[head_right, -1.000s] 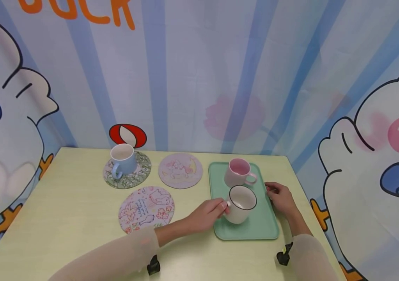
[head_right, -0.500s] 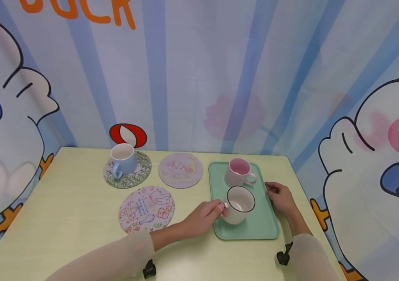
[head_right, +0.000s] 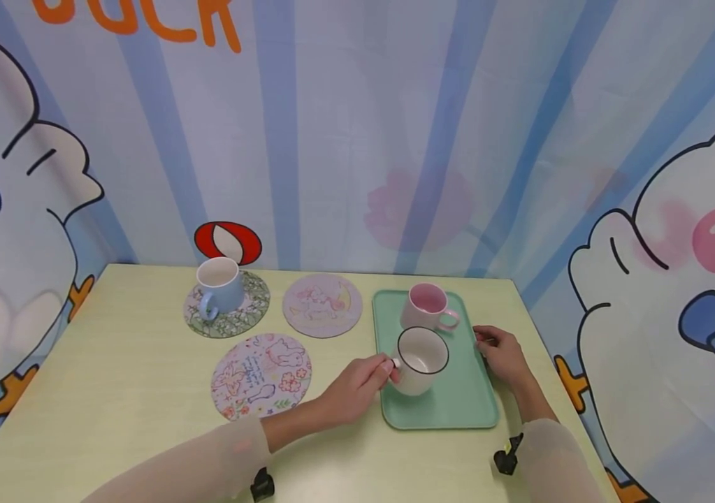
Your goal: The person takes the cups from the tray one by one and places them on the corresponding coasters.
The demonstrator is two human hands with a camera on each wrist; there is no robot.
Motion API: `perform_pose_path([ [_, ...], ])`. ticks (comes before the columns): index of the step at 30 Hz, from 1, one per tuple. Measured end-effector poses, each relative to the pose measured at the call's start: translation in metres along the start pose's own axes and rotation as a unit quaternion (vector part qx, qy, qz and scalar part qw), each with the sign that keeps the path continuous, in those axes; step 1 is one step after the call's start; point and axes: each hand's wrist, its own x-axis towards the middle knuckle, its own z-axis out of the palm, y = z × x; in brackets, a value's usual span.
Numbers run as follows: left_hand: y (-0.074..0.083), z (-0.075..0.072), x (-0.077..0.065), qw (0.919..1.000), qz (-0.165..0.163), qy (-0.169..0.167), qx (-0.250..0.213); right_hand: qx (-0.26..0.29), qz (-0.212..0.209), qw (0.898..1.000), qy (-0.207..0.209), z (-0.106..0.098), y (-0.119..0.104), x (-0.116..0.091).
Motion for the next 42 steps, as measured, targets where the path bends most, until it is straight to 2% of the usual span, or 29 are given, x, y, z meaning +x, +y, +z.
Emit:
perform_pose_path([
  [7, 0.0, -0.004, -0.003, 0.9998, 0.003, 0.014, 0.012, 0.001, -0.002, 1.0, 0.001, 0.0, -0.002, -0.002],
  [14, 0.0, -0.008, -0.003, 0.9994, -0.009, 0.032, 0.005, 0.009, -0.002, 1.0, 0.002, 0.0, -0.002, -0.003],
  [27, -0.004, -0.019, -0.005, 0.9977, -0.002, 0.068, -0.001, 0.002, -0.001, 1.0, 0.006, 0.0, -0.003, -0.002],
  [34, -0.002, -0.027, -0.003, 0.9946, -0.015, 0.102, -0.008, 0.003, -0.004, 1.0, 0.007, 0.0, -0.004, -0.004],
  [42, -0.002, -0.04, 0.005, 0.989, -0.016, 0.146, -0.014, 0.004, -0.005, 1.0, 0.004, 0.0, -0.005, -0.004],
])
